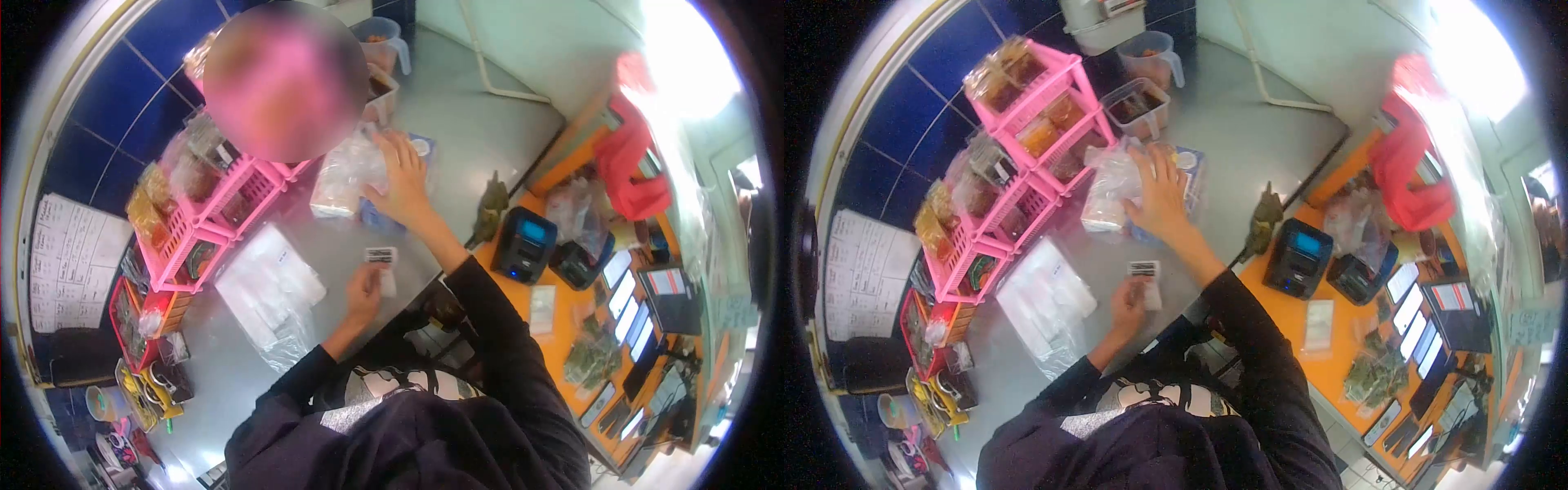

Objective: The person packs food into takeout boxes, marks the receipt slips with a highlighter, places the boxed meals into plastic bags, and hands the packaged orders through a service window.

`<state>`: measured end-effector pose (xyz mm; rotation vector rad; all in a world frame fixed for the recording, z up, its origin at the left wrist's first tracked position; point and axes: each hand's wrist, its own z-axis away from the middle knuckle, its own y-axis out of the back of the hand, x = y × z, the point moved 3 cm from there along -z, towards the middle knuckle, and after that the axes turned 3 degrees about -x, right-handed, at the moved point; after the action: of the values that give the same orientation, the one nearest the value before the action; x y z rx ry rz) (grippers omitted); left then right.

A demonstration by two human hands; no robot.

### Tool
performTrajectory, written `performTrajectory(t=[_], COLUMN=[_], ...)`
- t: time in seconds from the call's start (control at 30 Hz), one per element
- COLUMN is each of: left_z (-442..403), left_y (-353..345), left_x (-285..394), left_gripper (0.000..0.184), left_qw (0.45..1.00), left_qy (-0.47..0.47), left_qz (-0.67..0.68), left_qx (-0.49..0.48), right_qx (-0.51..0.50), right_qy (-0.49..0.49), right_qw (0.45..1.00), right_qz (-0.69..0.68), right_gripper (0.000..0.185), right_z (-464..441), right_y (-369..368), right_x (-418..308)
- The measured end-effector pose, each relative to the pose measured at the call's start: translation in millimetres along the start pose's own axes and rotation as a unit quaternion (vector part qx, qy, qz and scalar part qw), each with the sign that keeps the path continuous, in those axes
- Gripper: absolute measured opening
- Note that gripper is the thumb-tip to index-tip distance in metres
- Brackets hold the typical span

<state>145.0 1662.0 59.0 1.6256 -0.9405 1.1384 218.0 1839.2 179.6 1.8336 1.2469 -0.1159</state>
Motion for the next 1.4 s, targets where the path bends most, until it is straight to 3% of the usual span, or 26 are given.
performTrajectory(t=[0.03,0.1,0.13,0.2,0.23,0.3,0.37,0.43,0.5,0.57,0.63,0.73,0.8,0.83,0.87,0.9,0.93,1.0,1.03,1.1,1.13,1.2,1.27,1.33,1.4], left_z=[-3.5,-10.4,-13.5,-19.3,-23.7,-35.7,-56.1,-73.1,-84.2,-86.1,-94.3,-77.7,-75.1,-70.9,-70.5,-72.4,-74.2,-77.8,-81.1,-81.6,-83.3,-84.3,-87.4,-90.2,-89.4], left_y=[13.5,43.3,50.6,62.2,64.7,67.4,71.2,72.7,73.1,70.0,72.8,66.9,66.1,64.7,64.5,68.8,76.6,83.8,82.1,84.0,82.5,75.5,42.9,-5.7,-49.5], left_x=[-2.8,-4.8,-8.5,-21.9,-28.5,-41.9,-40.6,-37.9,-43.2,-58.3,-70.2,-89.1,-120.0,-151.3,-141.9,-138.6,-104.9,-44.8,-14.4,42.7,58.0,93.6,131.7,168.7,185.5], left_gripper=[0.022,0.021,0.021,0.02,0.02,0.017,0.015,0.014,0.013,0.014,0.015,0.017,0.021,0.025,0.025,0.02,0.017,0.018,0.018,0.017,0.017,0.018,0.014,0.014,0.014], left_qw=[1.0,0.99,0.989,0.982,0.981,0.979,0.978,0.974,0.974,0.975,0.977,0.976,0.968,0.964,0.922,0.917,0.937,0.959,0.964,0.955,0.957,0.961,0.96,0.937,0.937], left_qy=[0.006,-0.008,-0.005,0.052,0.059,0.078,0.036,-0.011,0.068,0.061,0.046,0.098,0.188,0.146,0.143,0.154,0.111,0.063,0.052,-0.026,-0.035,-0.172,-0.222,-0.323,-0.326], left_qz=[0.003,-0.073,-0.07,-0.052,-0.046,-0.013,-0.06,-0.108,-0.07,-0.064,-0.06,-0.069,0.07,0.153,0.324,0.286,0.284,0.129,0.131,0.068,0.07,-0.027,-0.009,0.132,0.127], left_qx=[0.008,0.12,0.127,0.174,0.18,0.188,0.197,0.201,0.206,0.202,0.201,0.183,0.152,0.159,0.157,0.229,0.169,0.245,0.226,0.289,0.279,0.217,0.171,0.033,-0.014], right_qx=[0.01,-0.033,-0.067,-0.026,-0.036,0.134,0.171,0.056,-0.06,-0.35,-0.248,-0.291,-0.321,-0.232,-0.24,-0.232,-0.222,-0.244,-0.23,-0.088,-0.078,0.065,0.124,0.223,0.28], right_qy=[-0.003,-0.033,-0.066,-0.231,-0.226,-0.147,-0.01,0.076,0.121,0.003,0.053,0.011,-0.009,0.048,0.035,0.041,0.052,0.115,0.103,0.172,0.168,0.138,0.129,0.115,0.082], right_qw=[0.996,0.993,0.988,0.967,0.967,0.972,0.982,0.995,0.971,0.87,0.869,0.902,0.896,0.917,0.928,0.946,0.961,0.942,0.945,0.972,0.973,0.984,0.983,0.968,0.955], right_qz=[0.09,0.104,0.122,0.109,0.113,0.125,0.077,0.022,0.195,0.347,0.424,0.318,0.306,0.32,0.282,0.223,0.159,0.199,0.21,0.134,0.141,0.093,0.029,0.016,0.048], right_gripper=[0.063,0.066,0.068,0.062,0.062,0.056,0.047,0.053,0.046,0.03,0.022,0.025,0.016,0.013,0.014,0.014,0.013,0.01,0.01,0.01,0.01,0.015,0.015,0.015,0.015], right_z=[-9.8,-13.1,-13.7,-19.6,-28.5,-45.1,-70.0,-89.0,-80.2,-43.1,-28.7,-27.3,-34.0,-35.9,-47.1,-56.7,-64.8,-86.7,-94.4,-101.2,-105.8,-114.5,-113.9,-92.8,-74.4], right_y=[-13.9,-52.1,-64.9,-64.8,-64.9,-44.1,-33.9,-52.1,-100.3,-156.0,-155.4,-148.8,-158.6,-167.7,-164.8,-161.7,-149.6,-91.7,-67.5,-12.2,17.1,92.5,157.2,246.8,324.1], right_x=[-4.7,31.4,52.5,85.1,71.5,33.3,-11.3,-36.4,-35.7,10.8,6.2,11.8,9.1,7.8,-5.3,-21.8,-35.3,-74.1,-78.5,-94.9,-102.2,-103.2,-79.1,-70.7,-42.6])
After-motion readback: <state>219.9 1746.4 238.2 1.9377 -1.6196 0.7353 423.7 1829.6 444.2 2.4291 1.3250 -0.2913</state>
